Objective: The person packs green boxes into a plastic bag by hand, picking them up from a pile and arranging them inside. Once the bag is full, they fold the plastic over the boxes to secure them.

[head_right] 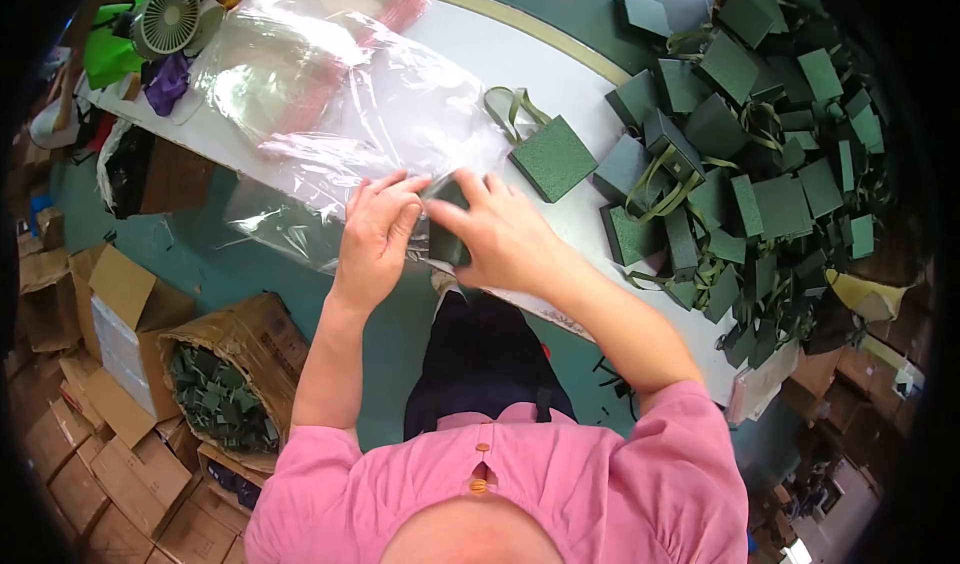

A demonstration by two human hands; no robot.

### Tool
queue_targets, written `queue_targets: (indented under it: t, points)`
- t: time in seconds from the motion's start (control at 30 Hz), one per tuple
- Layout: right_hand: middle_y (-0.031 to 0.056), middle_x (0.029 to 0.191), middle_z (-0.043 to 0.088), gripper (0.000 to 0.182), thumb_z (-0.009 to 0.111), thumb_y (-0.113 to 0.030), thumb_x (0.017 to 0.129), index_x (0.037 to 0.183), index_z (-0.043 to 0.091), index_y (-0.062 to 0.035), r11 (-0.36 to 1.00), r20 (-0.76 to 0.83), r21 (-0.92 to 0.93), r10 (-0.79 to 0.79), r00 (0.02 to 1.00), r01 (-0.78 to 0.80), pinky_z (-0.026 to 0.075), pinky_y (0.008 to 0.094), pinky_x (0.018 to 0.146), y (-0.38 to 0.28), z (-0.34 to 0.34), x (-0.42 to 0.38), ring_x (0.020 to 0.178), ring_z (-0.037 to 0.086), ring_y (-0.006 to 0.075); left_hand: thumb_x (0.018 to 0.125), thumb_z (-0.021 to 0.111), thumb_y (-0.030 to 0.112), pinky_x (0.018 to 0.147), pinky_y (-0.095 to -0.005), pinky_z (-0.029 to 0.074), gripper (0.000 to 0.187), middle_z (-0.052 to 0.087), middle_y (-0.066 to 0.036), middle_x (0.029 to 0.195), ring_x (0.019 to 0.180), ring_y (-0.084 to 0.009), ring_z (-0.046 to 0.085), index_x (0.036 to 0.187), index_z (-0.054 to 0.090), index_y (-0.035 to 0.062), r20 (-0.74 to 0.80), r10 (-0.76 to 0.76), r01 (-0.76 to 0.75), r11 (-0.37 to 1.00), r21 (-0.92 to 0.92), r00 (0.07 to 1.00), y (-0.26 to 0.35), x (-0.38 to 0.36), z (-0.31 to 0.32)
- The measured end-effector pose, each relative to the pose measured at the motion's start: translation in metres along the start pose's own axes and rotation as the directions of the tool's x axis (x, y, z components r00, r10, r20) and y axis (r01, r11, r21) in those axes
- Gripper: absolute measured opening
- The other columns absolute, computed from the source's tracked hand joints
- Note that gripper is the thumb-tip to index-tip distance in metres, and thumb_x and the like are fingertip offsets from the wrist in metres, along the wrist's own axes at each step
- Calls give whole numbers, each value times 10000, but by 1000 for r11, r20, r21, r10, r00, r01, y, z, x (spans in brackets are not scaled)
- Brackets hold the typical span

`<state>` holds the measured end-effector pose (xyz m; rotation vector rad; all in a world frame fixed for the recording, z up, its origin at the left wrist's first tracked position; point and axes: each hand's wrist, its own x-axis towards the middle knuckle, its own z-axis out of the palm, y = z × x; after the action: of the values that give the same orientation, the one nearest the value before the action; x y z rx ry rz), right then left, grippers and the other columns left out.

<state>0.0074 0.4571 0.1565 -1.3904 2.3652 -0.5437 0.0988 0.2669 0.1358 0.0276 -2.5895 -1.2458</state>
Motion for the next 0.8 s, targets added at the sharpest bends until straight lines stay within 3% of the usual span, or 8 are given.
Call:
queue_targets:
  t: [0.13, 0.2, 0.37, 0.5, 0.6, 0.67, 0.7, 0.8]
  points:
    - [253, 1492, 364, 860, 880, -275, 683, 1437, 493, -126, 677, -134, 734, 205, 970, -42, 427, 475, 1129, 29, 60, 39, 1306, 489, 478, 1075, 532, 230, 1125, -473, 373, 208, 725, -80, 1269, 1274, -350, 603, 1041, 649, 61, -73, -62, 59, 997, -53, 995, -29, 11, -13]
    - [258, 1503, 356, 871, 884, -269, 670, 1440, 496, -141, 677, -203, 736, 207, 957, 9, 422, 483, 1131, 32, 69, 51, 1302, 486, 483, 1075, 535, 239, 1129, -468, 378, 217, 727, -82, 1266, 1286, -365, 591, 1025, 634, 52, -83, -79, 79, 997, -11, 993, -44, 20, -27]
    - [245, 1470, 416, 824, 862, -236, 649, 1409, 546, -176, 971, -347, 227, 14, 938, 69, 457, 491, 1066, 24, 28, 57, 1235, 520, 453, 1080, 527, 244, 1163, -481, 341, 224, 721, -83, 1286, 1398, -371, 499, 1025, 624, 49, 98, -91, 87, 995, 45, 991, -63, 25, -67]
    - [209, 1422, 465, 831, 852, -215, 623, 1407, 576, -217, 965, -163, -1, -258, 952, 261, 474, 491, 1003, 19, 9, 74, 1189, 535, 411, 1070, 526, 228, 1218, -632, 113, 188, 688, -59, 1344, 1454, -334, 441, 1096, 660, 99, 185, -40, 55, 996, -75, 982, -52, 41, -64]
    - [186, 1400, 476, 795, 862, -248, 623, 1371, 595, -199, 897, -86, -48, -442, 893, 439, 481, 492, 986, 19, 21, 92, 1199, 540, 401, 1034, 553, 152, 1210, -621, 142, 154, 724, -70, 1237, 1396, -312, 515, 1062, 692, 95, 113, 56, -49, 997, -61, 992, -52, 56, -55]
    - [199, 1407, 474, 776, 877, -276, 625, 1340, 599, -158, 964, 193, 42, -264, 945, 261, 484, 494, 993, 16, 28, 99, 1212, 554, 403, 1031, 584, 171, 1219, -579, 168, 160, 726, -57, 1242, 1362, -299, 541, 1081, 714, 92, 263, 122, -97, 990, -105, 957, -56, 55, -58]
    - [217, 1436, 441, 794, 887, -284, 656, 1361, 559, -129, 948, -51, 118, -293, 955, 297, 472, 506, 1041, 25, 42, 104, 1215, 559, 426, 1029, 588, 169, 1222, -584, 159, 160, 739, -50, 1204, 1357, -296, 546, 1068, 721, 90, 286, 129, -100, 988, -115, 949, -55, 53, -61]
    - [218, 1467, 403, 841, 883, -293, 686, 1402, 500, -75, 807, -301, 590, 237, 924, -14, 449, 507, 1090, 28, 63, 111, 1249, 531, 441, 988, 655, 238, 1219, -633, 121, 238, 686, -84, 1298, 1424, -339, 457, 1186, 689, 111, 281, 163, -186, 981, 57, 946, -77, 36, -65]
